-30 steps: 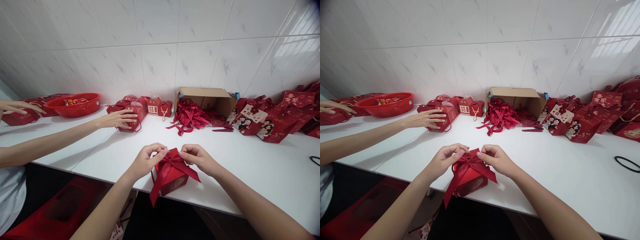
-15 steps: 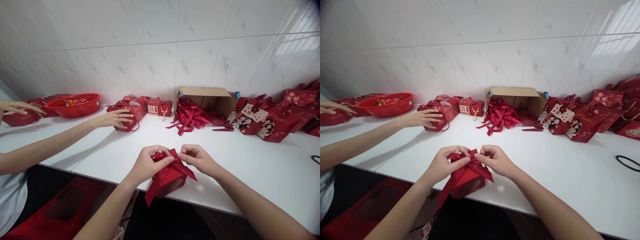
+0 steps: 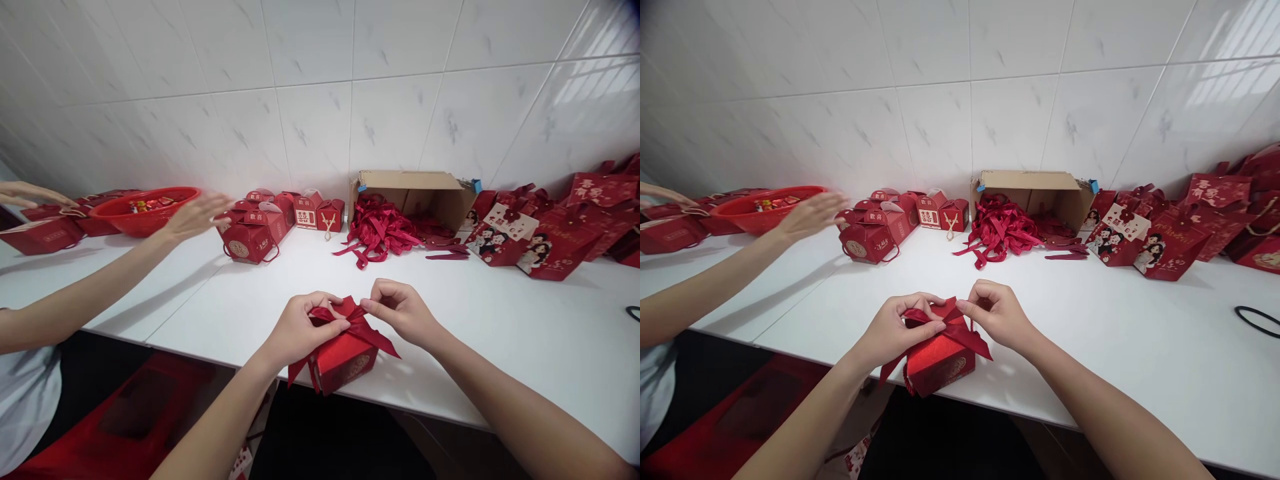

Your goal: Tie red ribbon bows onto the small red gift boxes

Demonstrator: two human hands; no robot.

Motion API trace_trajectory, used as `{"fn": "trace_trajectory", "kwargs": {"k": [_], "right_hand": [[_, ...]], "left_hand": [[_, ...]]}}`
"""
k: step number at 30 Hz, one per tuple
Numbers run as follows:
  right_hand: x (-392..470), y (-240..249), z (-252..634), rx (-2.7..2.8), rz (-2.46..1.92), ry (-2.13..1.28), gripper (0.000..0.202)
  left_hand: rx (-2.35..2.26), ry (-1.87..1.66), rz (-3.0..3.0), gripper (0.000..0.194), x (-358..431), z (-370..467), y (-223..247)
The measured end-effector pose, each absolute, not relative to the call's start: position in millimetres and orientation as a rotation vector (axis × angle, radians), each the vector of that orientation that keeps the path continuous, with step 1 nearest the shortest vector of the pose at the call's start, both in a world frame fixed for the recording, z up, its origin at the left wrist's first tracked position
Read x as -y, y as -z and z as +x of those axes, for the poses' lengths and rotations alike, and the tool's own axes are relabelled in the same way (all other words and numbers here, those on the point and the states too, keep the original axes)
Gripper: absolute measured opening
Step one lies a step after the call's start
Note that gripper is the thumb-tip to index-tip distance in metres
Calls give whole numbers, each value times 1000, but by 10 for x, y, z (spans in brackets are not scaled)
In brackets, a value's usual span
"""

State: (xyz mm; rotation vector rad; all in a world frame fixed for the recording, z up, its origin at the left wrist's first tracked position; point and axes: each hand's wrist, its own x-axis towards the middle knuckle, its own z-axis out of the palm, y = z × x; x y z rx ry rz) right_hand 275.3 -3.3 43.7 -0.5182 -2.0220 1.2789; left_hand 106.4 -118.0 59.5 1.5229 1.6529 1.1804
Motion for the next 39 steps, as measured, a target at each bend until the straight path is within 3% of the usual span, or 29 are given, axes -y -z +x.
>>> {"fn": "trace_trajectory", "kwargs": {"k": [7,11,15,20,24,32,39], "right_hand": [[-30,-375,2762,2105,-548,-1264,37],[-90,-381,2795,2080,-503,-1383,36],[-122,-468,2849,2004,-477,-1161,34],[-58,-660,2854,2258,-338,-656,11],[18,-781,2748,2586,-284,-453,14],[21,-752,2682,2616,-408,-364,10],[-403,-860,3226,2434,-604,-342,17]], "left_hand": [[-1656,-1264,1513,18,1163,1063,-520],[-1608,-1445,1588,30,1180,978,-445],[-1750,-1686,1388,41,1233,726,-254],[-2288,-1271,1307,46,1310,384,91],[-2401,-1071,1450,48,1336,332,210],[-2443,-989,1485,51,1351,316,208],[-2467,-912,1458,55,1338,285,218]]}}
